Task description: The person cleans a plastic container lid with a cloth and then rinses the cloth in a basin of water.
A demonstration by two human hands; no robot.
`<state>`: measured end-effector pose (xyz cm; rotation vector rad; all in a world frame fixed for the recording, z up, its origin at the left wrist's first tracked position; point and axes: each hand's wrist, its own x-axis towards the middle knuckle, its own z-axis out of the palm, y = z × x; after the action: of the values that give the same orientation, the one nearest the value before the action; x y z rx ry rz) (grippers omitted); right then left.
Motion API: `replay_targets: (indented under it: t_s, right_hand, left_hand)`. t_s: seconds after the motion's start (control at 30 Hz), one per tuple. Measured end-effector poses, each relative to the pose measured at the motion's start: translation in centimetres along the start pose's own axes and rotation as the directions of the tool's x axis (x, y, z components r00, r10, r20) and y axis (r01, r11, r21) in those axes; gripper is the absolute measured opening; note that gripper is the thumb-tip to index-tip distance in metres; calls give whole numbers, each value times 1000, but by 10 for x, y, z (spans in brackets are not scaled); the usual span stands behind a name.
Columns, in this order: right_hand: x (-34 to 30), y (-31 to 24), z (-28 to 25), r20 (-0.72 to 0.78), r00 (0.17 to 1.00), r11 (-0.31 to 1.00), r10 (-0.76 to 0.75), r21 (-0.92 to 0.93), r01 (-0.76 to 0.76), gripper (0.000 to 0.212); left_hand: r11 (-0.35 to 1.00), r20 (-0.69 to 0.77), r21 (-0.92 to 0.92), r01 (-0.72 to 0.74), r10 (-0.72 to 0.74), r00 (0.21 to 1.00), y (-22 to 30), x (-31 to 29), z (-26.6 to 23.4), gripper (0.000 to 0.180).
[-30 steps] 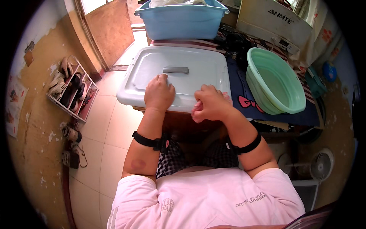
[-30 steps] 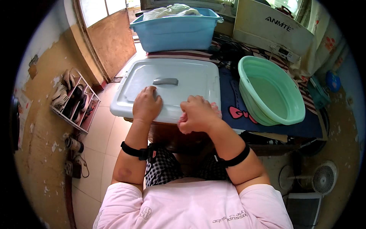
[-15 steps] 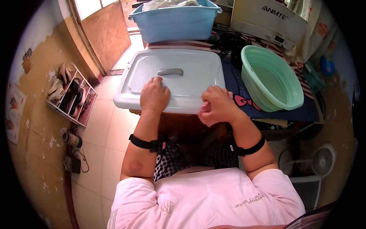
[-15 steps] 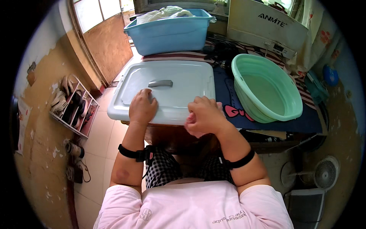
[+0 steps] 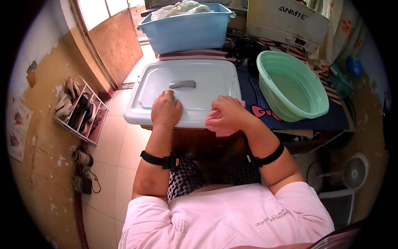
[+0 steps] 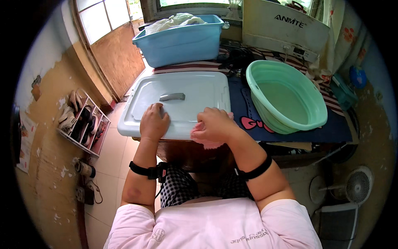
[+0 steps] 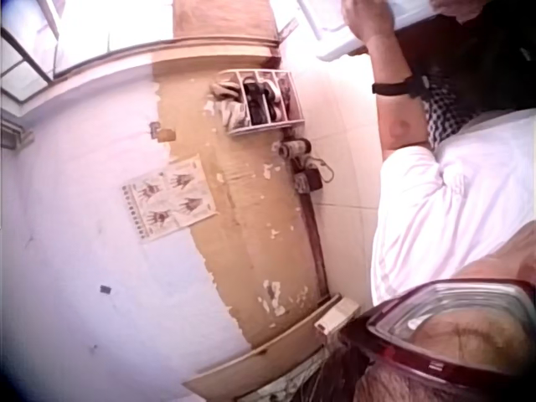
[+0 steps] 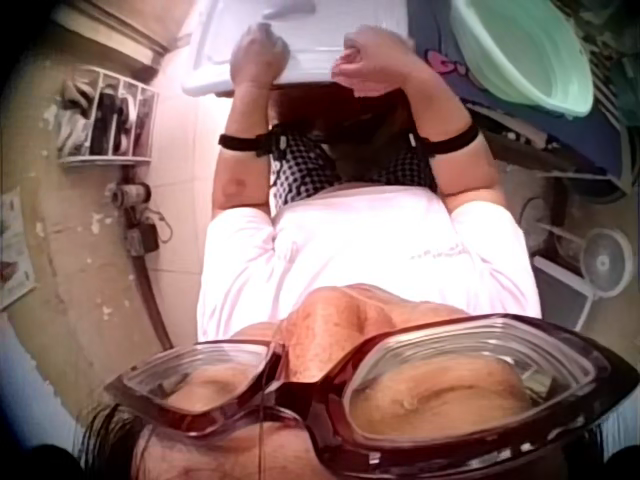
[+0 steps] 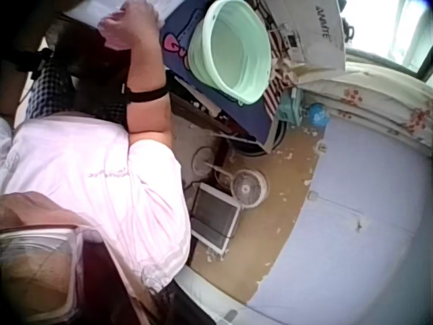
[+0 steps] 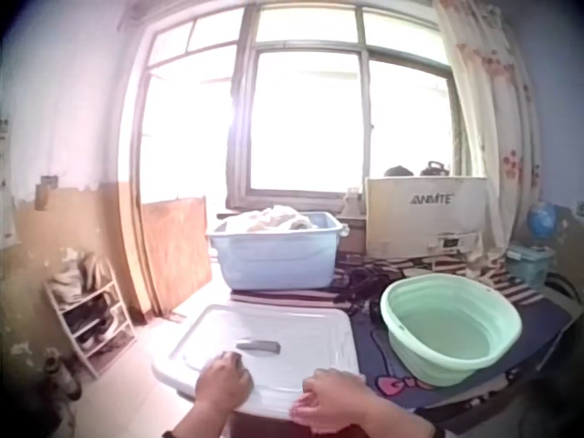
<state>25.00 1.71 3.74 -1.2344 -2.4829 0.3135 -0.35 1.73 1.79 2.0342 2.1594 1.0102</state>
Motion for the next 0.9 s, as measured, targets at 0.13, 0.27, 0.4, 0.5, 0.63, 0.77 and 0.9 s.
replay_targets:
  t_s: [0.13, 0.27, 0.4, 0.5, 0.63, 0.77, 0.9]
  right_hand:
    - [9, -15, 1, 32, 998, 998, 45, -39, -44, 40]
    - [0, -7, -18, 198, 972, 991, 129, -49, -122, 37]
    - [-11, 18, -32, 194, 979, 998, 68, -29, -64, 46]
    - [0, 6, -18, 138, 986, 996, 93, -20, -91, 50]
    - [8, -8, -9, 108, 976, 982, 189, -44, -185, 56]
    - [-3, 24, -14, 111, 984, 990, 138, -6, -139, 50]
    - [0, 27, -19, 152, 981, 990, 118, 55, -127, 45]
  left_hand:
    - [999, 21, -12, 43, -42, 999, -1, 1, -4, 38]
    - [998, 27, -37, 47, -46, 999, -7, 0, -3, 39]
    - [999, 27, -30, 45, -44, 999, 2, 1, -1, 38]
    - [999, 19, -3, 35, -35, 999, 2, 1, -2, 38]
    - [999, 42, 10, 50, -51, 998, 0, 1, -6, 40]
    - [999, 45, -16, 52, -51, 998, -3, 1, -4, 40]
    - [999, 22, -26, 34, -34, 999, 3, 0, -3, 39]
